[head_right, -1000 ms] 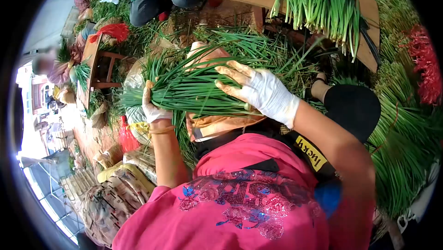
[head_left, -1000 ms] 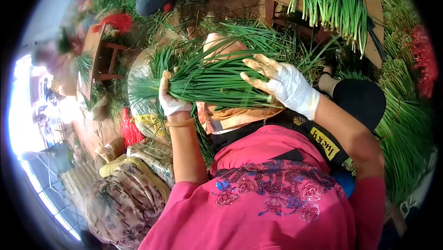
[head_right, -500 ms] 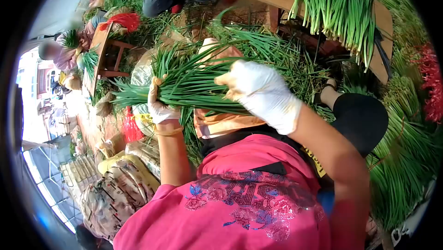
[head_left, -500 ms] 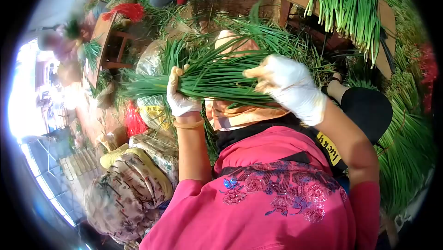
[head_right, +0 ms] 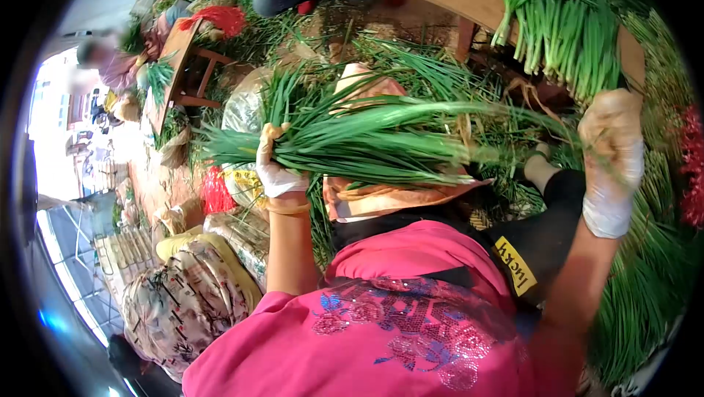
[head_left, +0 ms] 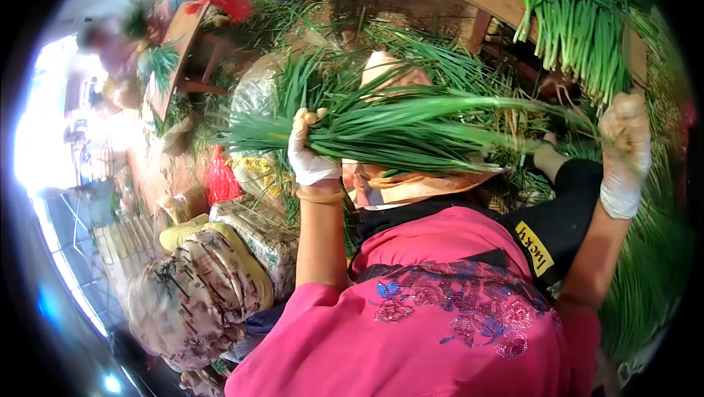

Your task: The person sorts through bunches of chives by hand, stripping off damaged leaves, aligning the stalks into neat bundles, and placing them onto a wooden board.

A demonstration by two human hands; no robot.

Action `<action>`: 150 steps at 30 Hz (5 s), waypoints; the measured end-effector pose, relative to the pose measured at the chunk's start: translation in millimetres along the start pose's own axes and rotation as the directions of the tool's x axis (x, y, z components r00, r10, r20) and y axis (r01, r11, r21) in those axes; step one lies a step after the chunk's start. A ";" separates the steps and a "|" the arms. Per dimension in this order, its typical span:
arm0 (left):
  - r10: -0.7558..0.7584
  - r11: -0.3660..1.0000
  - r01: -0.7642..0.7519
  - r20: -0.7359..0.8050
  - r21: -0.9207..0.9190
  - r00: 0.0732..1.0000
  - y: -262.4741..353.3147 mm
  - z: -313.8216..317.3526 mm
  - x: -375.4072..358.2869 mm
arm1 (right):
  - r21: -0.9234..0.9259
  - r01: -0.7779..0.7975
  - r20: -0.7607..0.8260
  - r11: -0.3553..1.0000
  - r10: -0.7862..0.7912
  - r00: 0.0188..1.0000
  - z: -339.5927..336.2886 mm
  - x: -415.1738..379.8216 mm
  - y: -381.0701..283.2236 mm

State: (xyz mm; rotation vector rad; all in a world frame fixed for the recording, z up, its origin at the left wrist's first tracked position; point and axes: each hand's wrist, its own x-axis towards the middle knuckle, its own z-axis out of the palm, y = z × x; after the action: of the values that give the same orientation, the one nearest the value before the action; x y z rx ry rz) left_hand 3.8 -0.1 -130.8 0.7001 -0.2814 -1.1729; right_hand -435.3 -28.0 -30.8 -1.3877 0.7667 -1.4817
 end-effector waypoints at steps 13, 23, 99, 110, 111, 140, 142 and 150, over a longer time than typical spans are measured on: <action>-0.033 0.998 0.032 -0.011 -0.052 0.999 7.7 20.8 0.8 | -0.437 -0.447 -0.493 0.781 0.209 0.845 -71.7 -12.5 40.6; -0.013 1.000 0.012 0.054 0.014 0.998 -2.1 74.2 -30.2 | -0.679 0.449 0.544 0.581 -0.013 0.839 213.9 1.3 69.5; 0.078 0.996 -0.052 -0.403 0.075 0.912 10.1 -7.6 -31.8 | -0.861 0.273 0.460 0.428 0.431 0.776 125.5 -42.4 114.3; 0.608 -0.192 -0.443 0.460 0.876 0.647 164.8 51.6 -29.8 | -0.767 0.627 0.638 0.136 0.264 0.724 122.1 -18.1 139.2; 0.386 -0.229 -0.473 0.525 0.851 0.758 152.1 77.0 -28.7 | -0.745 0.656 0.665 0.120 0.207 0.717 123.1 -16.9 141.0; -0.288 -0.414 -0.503 0.415 0.759 0.863 -49.6 53.1 -49.0 | 0.225 0.008 -0.060 0.974 0.006 0.998 72.4 32.5 45.3; -0.290 -0.437 -0.512 0.423 0.740 0.859 -52.2 54.2 -50.2 | 0.039 -0.374 0.036 0.926 0.373 0.927 53.3 36.4 26.6; -0.283 -0.438 -0.533 0.452 0.723 0.846 -63.6 59.4 -59.5 | -0.923 0.138 0.322 0.360 0.523 0.789 166.6 6.3 117.0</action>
State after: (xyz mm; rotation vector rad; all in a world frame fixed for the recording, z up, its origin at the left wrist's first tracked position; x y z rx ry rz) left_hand -98.8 19.8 -117.2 1.8727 -2.1579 -0.3552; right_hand -247.8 -51.7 -106.7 -2.3105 1.3970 -0.1769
